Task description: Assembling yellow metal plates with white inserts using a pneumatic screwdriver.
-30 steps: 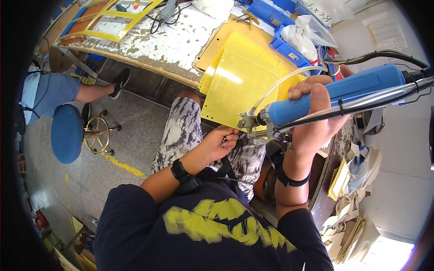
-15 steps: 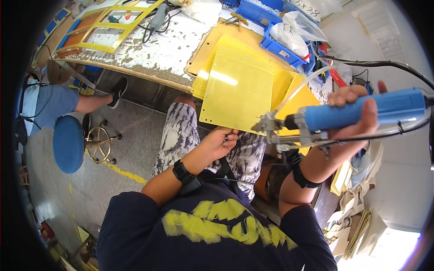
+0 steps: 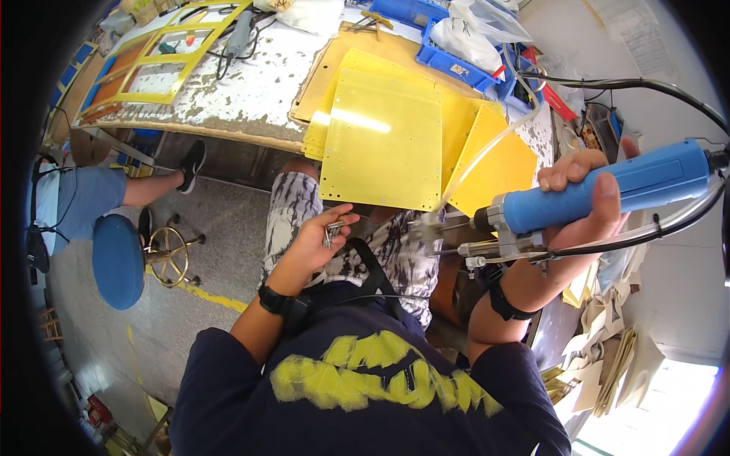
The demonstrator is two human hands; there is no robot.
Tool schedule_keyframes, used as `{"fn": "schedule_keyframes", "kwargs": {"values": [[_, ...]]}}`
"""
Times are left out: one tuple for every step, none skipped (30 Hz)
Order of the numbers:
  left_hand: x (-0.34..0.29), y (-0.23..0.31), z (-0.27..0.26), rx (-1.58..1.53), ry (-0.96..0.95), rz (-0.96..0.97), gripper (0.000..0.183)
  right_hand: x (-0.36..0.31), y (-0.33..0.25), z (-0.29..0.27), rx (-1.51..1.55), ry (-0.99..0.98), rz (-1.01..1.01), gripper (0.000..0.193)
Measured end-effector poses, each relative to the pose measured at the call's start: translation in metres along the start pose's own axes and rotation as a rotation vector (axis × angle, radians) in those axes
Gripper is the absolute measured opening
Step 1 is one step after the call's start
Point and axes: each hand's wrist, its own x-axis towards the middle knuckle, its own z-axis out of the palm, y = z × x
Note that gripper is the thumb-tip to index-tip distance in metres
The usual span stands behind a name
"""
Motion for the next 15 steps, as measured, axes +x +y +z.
{"fn": "schedule_keyframes", "kwargs": {"values": [[-0.001,0.0,-0.001,-0.006,0.012,0.038,0.026,0.001,0.0,-0.003,-0.027,-0.007,-0.008,0.063],[-0.002,0.0,0.001,0.022,0.037,0.068,0.023,0.002,-0.001,-0.003,-0.052,-0.017,-0.014,0.063],[-0.001,-0.001,0.002,0.018,0.037,0.071,0.023,0.002,-0.001,-0.001,-0.051,-0.022,-0.014,0.063],[0.0,-0.002,0.003,0.011,0.043,0.086,0.02,0.001,-0.002,0.003,-0.041,-0.017,-0.01,0.063],[0.0,-0.002,0.002,0.004,0.05,0.103,0.018,0.0,-0.002,0.009,-0.028,-0.014,-0.006,0.063],[0.001,-0.002,-0.002,-0.002,0.051,0.111,0.018,-0.002,-0.004,0.015,-0.039,-0.015,0.0,0.062],[0.004,-0.003,-0.007,-0.045,-0.023,0.149,0.017,-0.002,-0.001,0.02,-0.028,-0.03,0.003,0.061],[0.004,-0.002,-0.008,-0.086,-0.099,0.187,0.017,-0.002,0.002,0.027,-0.021,-0.044,-0.009,0.06],[0.004,-0.001,-0.007,-0.09,-0.099,0.196,0.017,-0.002,0.004,0.035,-0.014,-0.059,-0.022,0.059],[0.004,0.0,-0.006,-0.128,-0.052,0.2,0.017,-0.001,0.003,0.045,0.009,-0.051,-0.068,0.058],[0.002,0.003,-0.006,-0.165,-0.004,0.204,0.017,-0.002,0.003,0.053,0.017,-0.058,-0.067,0.058],[0.002,0.006,-0.008,-0.173,-0.03,0.187,0.016,-0.002,0.004,0.06,0.063,-0.044,-0.064,0.057],[0.0,0.009,-0.009,-0.176,-0.03,0.195,0.016,-0.002,0.005,0.065,0.109,-0.029,-0.061,0.057],[-0.002,0.01,-0.006,-0.143,-0.037,0.235,0.016,-0.001,0.004,0.068,0.144,-0.067,-0.023,0.055],[-0.005,0.011,-0.004,-0.109,-0.045,0.273,0.015,-0.001,0.005,0.073,0.142,-0.07,-0.022,0.055]]}}
